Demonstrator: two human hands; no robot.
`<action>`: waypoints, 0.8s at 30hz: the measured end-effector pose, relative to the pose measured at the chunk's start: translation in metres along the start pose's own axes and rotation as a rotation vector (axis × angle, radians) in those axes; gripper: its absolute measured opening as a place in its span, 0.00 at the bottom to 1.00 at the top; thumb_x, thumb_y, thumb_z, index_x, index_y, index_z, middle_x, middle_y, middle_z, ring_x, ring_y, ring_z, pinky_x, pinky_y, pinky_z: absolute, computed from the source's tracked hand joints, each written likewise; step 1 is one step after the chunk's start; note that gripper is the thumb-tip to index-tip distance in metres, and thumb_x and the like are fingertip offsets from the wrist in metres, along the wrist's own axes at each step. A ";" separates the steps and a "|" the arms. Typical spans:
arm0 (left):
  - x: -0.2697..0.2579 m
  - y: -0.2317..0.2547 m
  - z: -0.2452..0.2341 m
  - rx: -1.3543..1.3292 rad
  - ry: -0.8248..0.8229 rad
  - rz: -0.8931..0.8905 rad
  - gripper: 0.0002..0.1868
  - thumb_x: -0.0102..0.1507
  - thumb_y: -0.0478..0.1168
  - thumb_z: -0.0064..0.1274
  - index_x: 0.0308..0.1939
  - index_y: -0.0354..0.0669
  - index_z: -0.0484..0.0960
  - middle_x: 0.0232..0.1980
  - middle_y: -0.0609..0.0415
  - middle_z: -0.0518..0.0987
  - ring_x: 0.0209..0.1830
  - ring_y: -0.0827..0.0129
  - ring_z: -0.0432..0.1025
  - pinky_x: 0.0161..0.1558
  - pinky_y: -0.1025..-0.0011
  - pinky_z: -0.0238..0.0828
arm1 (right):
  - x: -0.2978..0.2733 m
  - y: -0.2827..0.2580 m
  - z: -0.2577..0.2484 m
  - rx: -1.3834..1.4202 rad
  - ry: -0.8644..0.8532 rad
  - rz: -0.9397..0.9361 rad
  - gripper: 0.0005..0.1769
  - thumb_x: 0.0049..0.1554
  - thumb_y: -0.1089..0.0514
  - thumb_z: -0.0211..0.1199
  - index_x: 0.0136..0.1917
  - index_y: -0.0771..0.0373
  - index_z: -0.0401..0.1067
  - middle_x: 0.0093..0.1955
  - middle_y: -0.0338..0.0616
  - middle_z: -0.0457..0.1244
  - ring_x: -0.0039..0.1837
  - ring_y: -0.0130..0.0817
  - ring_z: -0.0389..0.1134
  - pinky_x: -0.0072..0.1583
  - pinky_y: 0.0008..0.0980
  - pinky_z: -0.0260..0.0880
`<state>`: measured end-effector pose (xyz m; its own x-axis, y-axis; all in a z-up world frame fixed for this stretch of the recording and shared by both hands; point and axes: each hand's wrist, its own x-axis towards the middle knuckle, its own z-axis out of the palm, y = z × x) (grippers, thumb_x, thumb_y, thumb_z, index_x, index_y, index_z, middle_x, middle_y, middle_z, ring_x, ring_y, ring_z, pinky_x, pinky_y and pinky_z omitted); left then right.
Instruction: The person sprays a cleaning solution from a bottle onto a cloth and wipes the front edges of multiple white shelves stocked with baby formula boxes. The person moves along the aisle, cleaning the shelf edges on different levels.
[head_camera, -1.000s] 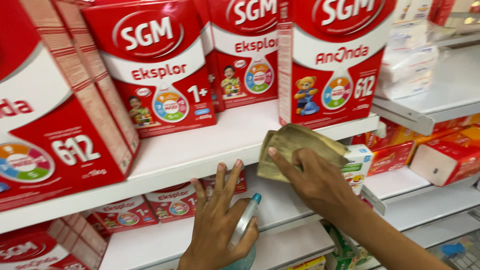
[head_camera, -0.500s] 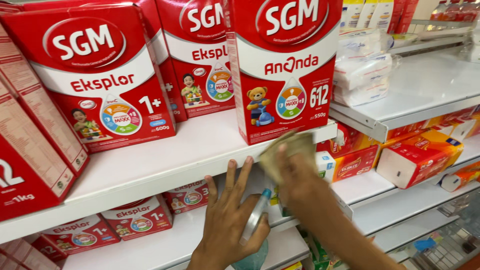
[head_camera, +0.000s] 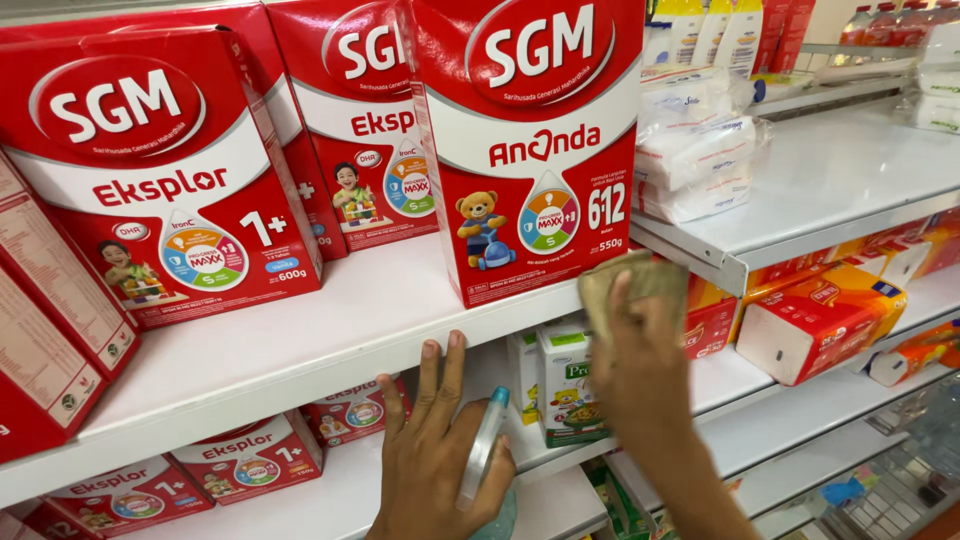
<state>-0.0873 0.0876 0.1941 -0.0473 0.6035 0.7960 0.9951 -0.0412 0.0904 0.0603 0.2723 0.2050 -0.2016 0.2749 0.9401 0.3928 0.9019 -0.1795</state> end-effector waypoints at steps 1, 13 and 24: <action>0.000 0.000 0.000 0.006 0.006 -0.006 0.17 0.52 0.45 0.56 0.41 0.41 0.85 0.78 0.33 0.55 0.81 0.40 0.43 0.69 0.28 0.17 | -0.004 -0.010 0.005 0.040 -0.060 -0.013 0.46 0.51 0.67 0.65 0.80 0.66 0.53 0.52 0.57 0.59 0.48 0.50 0.66 0.43 0.42 0.70; 0.001 0.002 -0.005 0.027 0.036 -0.006 0.16 0.54 0.44 0.56 0.41 0.41 0.84 0.78 0.36 0.59 0.81 0.45 0.47 0.73 0.33 0.23 | 0.005 -0.007 -0.011 0.047 -0.017 0.087 0.38 0.50 0.66 0.67 0.74 0.61 0.64 0.50 0.52 0.60 0.45 0.44 0.67 0.46 0.40 0.71; -0.021 -0.004 -0.030 0.166 0.114 -0.098 0.21 0.51 0.44 0.59 0.44 0.35 0.84 0.78 0.36 0.57 0.81 0.41 0.46 0.70 0.25 0.23 | -0.003 -0.072 0.012 0.343 -0.235 -0.301 0.46 0.45 0.66 0.69 0.76 0.61 0.62 0.48 0.47 0.62 0.46 0.43 0.67 0.43 0.39 0.69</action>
<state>-0.0927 0.0511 0.1945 -0.1448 0.5035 0.8518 0.9855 0.1506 0.0785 0.0217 0.2103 0.2122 -0.4720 0.0183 0.8814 -0.0223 0.9992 -0.0327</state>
